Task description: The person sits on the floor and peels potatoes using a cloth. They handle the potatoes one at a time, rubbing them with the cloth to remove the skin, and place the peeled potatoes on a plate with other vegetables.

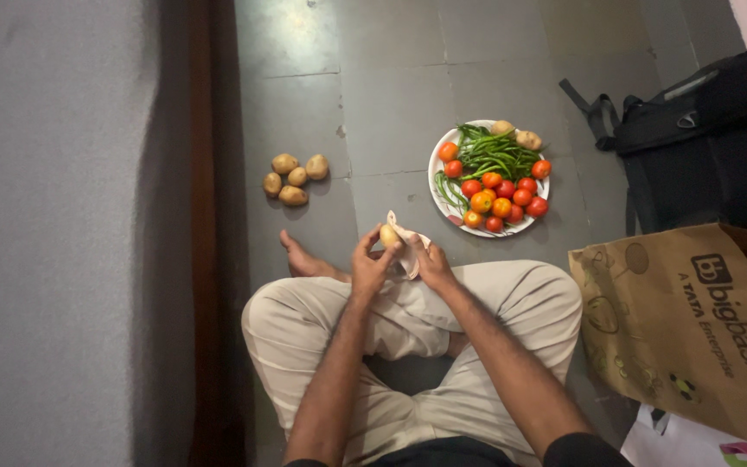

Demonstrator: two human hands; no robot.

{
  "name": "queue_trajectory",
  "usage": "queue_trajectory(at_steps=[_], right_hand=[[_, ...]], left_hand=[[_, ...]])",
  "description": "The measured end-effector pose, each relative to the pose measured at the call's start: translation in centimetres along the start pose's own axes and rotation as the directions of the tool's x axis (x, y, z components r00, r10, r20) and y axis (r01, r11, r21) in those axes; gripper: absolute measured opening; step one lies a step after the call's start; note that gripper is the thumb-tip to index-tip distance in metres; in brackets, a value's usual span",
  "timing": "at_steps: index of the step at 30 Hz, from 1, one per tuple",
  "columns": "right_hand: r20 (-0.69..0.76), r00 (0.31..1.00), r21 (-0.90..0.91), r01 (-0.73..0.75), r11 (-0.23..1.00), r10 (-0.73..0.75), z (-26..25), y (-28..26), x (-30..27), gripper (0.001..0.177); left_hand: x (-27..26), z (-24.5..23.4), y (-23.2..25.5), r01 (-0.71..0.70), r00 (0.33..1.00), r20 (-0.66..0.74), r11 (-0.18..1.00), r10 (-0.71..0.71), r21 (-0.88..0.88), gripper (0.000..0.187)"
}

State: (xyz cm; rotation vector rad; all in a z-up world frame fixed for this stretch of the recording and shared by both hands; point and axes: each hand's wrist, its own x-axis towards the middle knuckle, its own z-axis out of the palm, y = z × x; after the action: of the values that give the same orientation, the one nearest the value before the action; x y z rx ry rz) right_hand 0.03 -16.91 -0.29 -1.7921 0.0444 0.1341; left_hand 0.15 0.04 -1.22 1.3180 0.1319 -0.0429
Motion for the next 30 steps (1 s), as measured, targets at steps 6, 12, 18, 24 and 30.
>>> queue_trajectory(at_steps=[6, 12, 18, 24, 30], right_hand=[[0.098, 0.99, -0.152, -0.091, 0.984, 0.107, 0.3, 0.1, -0.8, 0.062], [0.203, 0.903, -0.099, 0.403, 0.91, -0.378, 0.5, -3.9, -2.4, 0.057], [0.196, 0.948, 0.019, 0.253, 0.967, -0.251, 0.7, -3.1, -1.9, 0.063], [0.118, 0.987, 0.297, 0.069, 0.952, -0.108, 0.2, -1.8, -0.3, 0.067], [0.06, 0.998, 0.451, -0.024, 0.892, -0.004, 0.3, -1.3, -0.2, 0.067]], left_hand=[[2.0, -0.7, -1.8, -0.075, 0.981, -0.189, 0.975, 0.035, -0.207, 0.067], [2.4, -1.1, -1.7, -0.11, 0.983, -0.173, 0.939, 0.056, -0.325, 0.066], [2.8, -1.6, -4.1, -0.124, 0.992, -0.062, 0.972, 0.114, -0.199, 0.062], [0.3, -0.1, -2.6, 0.163, 0.95, 0.261, 0.985, -0.173, 0.059, 0.068], [-1.1, 0.6, 1.2, 0.197, 0.905, 0.391, 0.98, -0.168, -0.036, 0.066]])
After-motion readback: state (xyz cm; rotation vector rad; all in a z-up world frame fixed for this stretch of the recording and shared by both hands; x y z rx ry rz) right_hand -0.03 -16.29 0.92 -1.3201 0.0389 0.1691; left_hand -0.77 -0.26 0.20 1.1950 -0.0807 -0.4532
